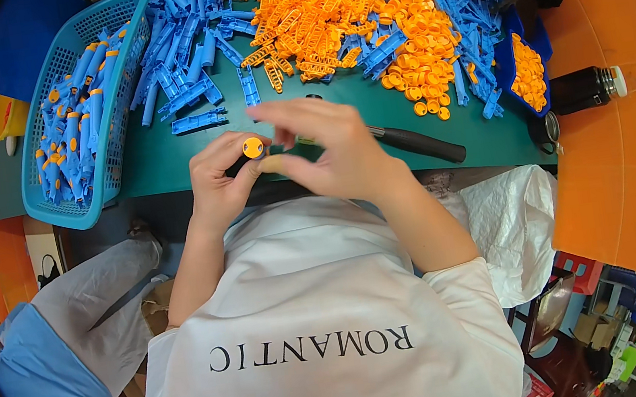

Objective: Assembling blue and orange plastic toy components by hand and using a small hammer at a factory workbench.

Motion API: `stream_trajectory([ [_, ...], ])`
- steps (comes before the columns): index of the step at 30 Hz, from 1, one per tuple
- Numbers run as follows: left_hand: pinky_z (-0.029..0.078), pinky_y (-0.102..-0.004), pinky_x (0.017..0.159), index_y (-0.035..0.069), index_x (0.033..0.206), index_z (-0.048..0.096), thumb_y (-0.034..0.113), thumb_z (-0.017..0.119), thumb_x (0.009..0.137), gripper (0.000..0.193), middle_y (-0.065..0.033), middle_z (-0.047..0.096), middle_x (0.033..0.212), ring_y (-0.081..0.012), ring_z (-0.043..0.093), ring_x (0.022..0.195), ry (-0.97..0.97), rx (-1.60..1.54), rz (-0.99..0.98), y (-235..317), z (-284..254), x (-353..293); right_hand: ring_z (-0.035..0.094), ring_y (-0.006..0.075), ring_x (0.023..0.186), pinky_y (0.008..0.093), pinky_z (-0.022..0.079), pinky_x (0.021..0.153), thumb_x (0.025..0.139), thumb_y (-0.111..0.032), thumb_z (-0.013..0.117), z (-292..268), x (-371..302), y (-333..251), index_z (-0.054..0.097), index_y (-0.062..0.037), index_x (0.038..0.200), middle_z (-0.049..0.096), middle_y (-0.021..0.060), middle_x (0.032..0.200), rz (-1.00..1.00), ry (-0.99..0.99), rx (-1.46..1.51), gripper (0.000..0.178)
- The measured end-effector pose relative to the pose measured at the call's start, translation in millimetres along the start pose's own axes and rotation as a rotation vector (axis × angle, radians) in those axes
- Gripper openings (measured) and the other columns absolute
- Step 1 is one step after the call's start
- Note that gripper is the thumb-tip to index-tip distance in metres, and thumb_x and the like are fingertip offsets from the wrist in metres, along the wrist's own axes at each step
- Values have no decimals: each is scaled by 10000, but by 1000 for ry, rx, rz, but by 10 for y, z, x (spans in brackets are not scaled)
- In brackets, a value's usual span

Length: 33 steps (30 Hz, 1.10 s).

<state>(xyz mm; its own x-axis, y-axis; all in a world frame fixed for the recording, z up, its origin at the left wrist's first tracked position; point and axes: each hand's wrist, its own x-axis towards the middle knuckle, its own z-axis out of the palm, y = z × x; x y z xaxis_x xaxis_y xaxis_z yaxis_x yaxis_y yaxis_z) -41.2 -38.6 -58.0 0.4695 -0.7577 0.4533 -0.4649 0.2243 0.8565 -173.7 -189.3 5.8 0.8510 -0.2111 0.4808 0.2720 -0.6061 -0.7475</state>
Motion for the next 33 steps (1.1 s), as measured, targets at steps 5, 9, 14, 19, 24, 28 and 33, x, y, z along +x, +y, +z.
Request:
stream_trajectory([
  [5, 510, -290, 727, -4, 936, 742, 18, 787, 807, 138, -89, 731, 901, -187, 668, 803, 2, 21, -73, 59, 4, -4, 626, 234, 834, 343, 495, 754, 809, -14, 749, -410, -311, 183, 682, -14, 1109, 685, 103, 943, 237, 15, -504, 307],
  [9, 526, -306, 689, -16, 1024, 736, 6, 816, 771, 266, -122, 722, 888, -231, 671, 762, -4, 20, -9, 32, 7, 18, 592, 274, 781, 338, 479, 706, 835, -6, 722, -398, -545, 289, 664, 10, 1010, 616, 119, 884, 262, -21, -692, 185],
  [14, 531, -305, 692, -17, 1033, 738, 2, 810, 775, 269, -123, 726, 895, -233, 674, 763, 10, 36, -1, 4, 10, -2, 593, 269, 689, 329, 464, 619, 851, 35, 680, -403, -331, -132, 682, -7, 1140, 614, 114, 853, 199, 84, -423, 292],
  [19, 534, -310, 691, -15, 1034, 738, 0, 809, 773, 271, -125, 727, 897, -236, 678, 769, 6, 26, 11, 29, 6, 19, 621, 265, 673, 338, 484, 567, 849, 14, 696, -362, -55, -578, 679, -45, 1265, 617, 110, 816, 40, -228, -694, 421],
  [24, 537, -317, 695, -14, 1035, 736, 1, 805, 774, 271, -125, 728, 899, -238, 685, 778, 9, 40, 15, 22, 5, 6, 591, 273, 630, 356, 472, 551, 839, -5, 719, -315, -35, -608, 684, -51, 1261, 594, 92, 792, -6, -159, -709, 425],
  [28, 537, -312, 704, -15, 1021, 732, -6, 791, 783, 245, -117, 728, 900, -238, 687, 783, 7, 29, 15, 23, 7, 12, 601, 260, 632, 342, 472, 555, 836, -7, 730, -355, -65, -617, 709, -43, 1221, 620, 88, 803, 39, -127, -668, 387],
  [33, 532, -336, 750, 10, 1033, 730, -14, 771, 807, 232, -116, 719, 957, -246, 685, 839, 183, 192, 79, 235, -150, 72, 605, 246, 639, 337, 481, 573, 828, -3, 737, -437, -305, -157, 744, -86, 1179, 652, 82, 825, 146, 140, -596, 360],
])
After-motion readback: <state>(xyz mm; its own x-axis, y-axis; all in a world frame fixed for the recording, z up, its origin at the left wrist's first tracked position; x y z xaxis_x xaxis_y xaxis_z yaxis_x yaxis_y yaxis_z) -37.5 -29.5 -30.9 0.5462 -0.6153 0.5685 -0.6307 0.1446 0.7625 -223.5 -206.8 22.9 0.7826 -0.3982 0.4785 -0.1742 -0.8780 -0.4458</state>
